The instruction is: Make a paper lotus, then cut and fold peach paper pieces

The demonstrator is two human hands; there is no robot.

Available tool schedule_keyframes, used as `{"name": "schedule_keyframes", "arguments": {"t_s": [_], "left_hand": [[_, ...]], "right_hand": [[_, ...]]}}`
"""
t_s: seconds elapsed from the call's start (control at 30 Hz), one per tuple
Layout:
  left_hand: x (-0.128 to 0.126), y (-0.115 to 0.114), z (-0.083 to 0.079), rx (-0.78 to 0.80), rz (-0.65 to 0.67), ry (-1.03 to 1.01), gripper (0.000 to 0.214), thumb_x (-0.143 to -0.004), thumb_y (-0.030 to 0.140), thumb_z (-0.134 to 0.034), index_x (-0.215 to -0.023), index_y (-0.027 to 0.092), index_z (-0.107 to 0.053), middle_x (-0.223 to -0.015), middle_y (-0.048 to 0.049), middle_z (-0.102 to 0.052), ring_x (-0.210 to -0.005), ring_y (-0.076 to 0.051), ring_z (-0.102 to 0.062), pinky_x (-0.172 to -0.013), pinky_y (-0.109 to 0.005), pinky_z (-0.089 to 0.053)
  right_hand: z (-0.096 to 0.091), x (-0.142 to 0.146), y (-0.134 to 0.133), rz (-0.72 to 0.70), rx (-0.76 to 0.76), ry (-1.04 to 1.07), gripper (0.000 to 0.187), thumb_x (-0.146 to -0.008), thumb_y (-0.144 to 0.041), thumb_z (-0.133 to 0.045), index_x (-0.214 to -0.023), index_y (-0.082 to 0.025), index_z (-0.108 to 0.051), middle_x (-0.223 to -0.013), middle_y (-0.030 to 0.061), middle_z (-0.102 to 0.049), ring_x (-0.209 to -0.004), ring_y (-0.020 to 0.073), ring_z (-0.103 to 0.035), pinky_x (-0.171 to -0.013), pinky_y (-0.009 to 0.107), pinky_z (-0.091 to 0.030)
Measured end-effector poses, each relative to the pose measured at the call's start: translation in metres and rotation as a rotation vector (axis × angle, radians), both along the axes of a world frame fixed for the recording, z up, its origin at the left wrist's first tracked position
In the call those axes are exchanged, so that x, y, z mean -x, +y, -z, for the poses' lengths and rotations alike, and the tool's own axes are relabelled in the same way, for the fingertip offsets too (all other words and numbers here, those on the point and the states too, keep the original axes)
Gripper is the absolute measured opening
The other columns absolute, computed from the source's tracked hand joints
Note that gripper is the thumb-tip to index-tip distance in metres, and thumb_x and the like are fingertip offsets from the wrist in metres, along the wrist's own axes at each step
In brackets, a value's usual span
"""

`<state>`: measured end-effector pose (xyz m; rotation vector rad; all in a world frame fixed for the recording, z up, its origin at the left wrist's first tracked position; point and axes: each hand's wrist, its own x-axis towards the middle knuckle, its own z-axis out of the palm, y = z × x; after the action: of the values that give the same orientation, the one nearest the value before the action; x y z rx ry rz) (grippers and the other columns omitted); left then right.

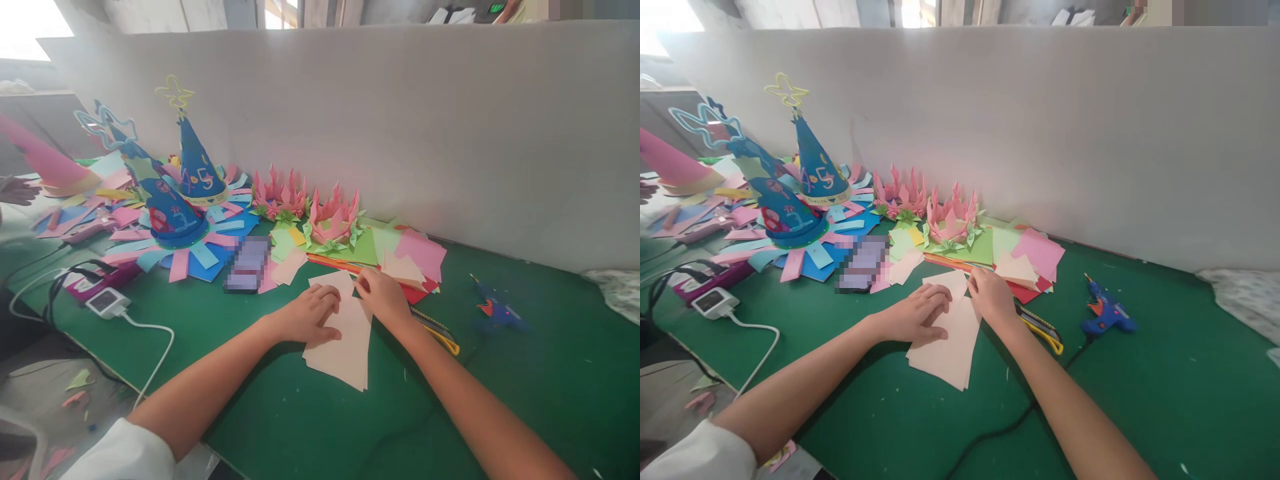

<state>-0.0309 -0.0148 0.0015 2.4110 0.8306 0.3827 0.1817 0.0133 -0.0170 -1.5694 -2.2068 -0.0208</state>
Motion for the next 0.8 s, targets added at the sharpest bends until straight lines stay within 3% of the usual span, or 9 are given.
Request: {"name": "schedule_keyframes", "arguments": {"t_s": [0.1, 0.23, 0.4, 0.53, 0.63, 0.8], "left_hand": [[0.000, 0.002, 0.004, -0.065, 0.014, -0.026, 0.033, -0.076, 0.041, -0.064, -0.094, 0.020, -0.046, -0.114, -0.0085, -0.049, -0.113, -0.025, -0.043, -0.097, -0.037, -0.035], [0.000, 0.004, 0.010, -0.178, -0.051, -0.040, 0.048, -0.070, 0.049, -0.068, -0.097, 0.018, -0.043, -0.111, -0.0126, -0.047, -0.115, -0.029, -0.040, -0.097, -0.042, -0.033], [-0.001, 0.005, 0.018, -0.246, -0.137, -0.079, 0.066, -0.062, 0.056, -0.070, -0.104, 0.018, -0.038, -0.114, -0.0157, -0.042, -0.115, -0.033, -0.039, -0.097, -0.049, -0.032], [-0.002, 0.007, 0.028, -0.216, -0.184, -0.188, 0.077, -0.057, 0.062, -0.072, -0.108, 0.020, -0.033, -0.116, -0.0155, -0.040, -0.116, -0.033, -0.038, -0.097, -0.053, -0.033], [-0.003, 0.011, 0.033, -0.173, -0.336, -0.329, 0.072, -0.065, 0.058, -0.070, -0.112, 0.021, -0.029, -0.117, -0.0150, -0.037, -0.113, -0.030, -0.040, -0.090, -0.049, -0.042], [-0.003, 0.019, 0.037, -0.032, -0.587, -0.543, 0.082, -0.060, 0.044, -0.078, -0.118, 0.021, -0.026, -0.120, -0.0132, -0.033, -0.105, -0.024, -0.045, -0.085, -0.042, -0.047]], "right_hand": [[-0.004, -0.002, -0.002, -0.073, -0.032, 0.082, 0.008, -0.084, -0.023, -0.049, -0.084, -0.020, -0.056, -0.081, 0.0060, -0.064, -0.077, 0.0224, -0.056, -0.069, 0.033, -0.041], [-0.006, 0.001, -0.002, -0.231, 0.001, 0.085, 0.034, -0.088, -0.029, -0.047, -0.120, -0.020, -0.053, -0.121, 0.0088, -0.060, -0.104, 0.0272, -0.052, -0.088, 0.042, -0.039], [0.000, 0.005, 0.000, -0.266, 0.087, -0.011, 0.050, -0.089, -0.044, -0.046, -0.134, -0.023, -0.043, -0.131, 0.0072, -0.055, -0.108, 0.0295, -0.046, -0.091, 0.047, -0.035], [0.002, 0.007, 0.000, -0.266, 0.064, -0.033, 0.053, -0.087, -0.048, -0.049, -0.135, -0.025, -0.043, -0.127, 0.0086, -0.057, -0.107, 0.0292, -0.046, -0.090, 0.046, -0.034], [0.001, 0.009, -0.001, -0.255, 0.001, 0.000, 0.050, -0.086, -0.043, -0.053, -0.131, -0.023, -0.047, -0.120, 0.0098, -0.058, -0.108, 0.0281, -0.047, -0.089, 0.043, -0.034], [-0.005, 0.010, -0.006, -0.247, -0.026, 0.185, 0.016, -0.088, -0.026, -0.049, -0.092, -0.022, -0.064, -0.086, 0.0064, -0.061, -0.086, 0.0226, -0.056, -0.078, 0.038, -0.041]]}}
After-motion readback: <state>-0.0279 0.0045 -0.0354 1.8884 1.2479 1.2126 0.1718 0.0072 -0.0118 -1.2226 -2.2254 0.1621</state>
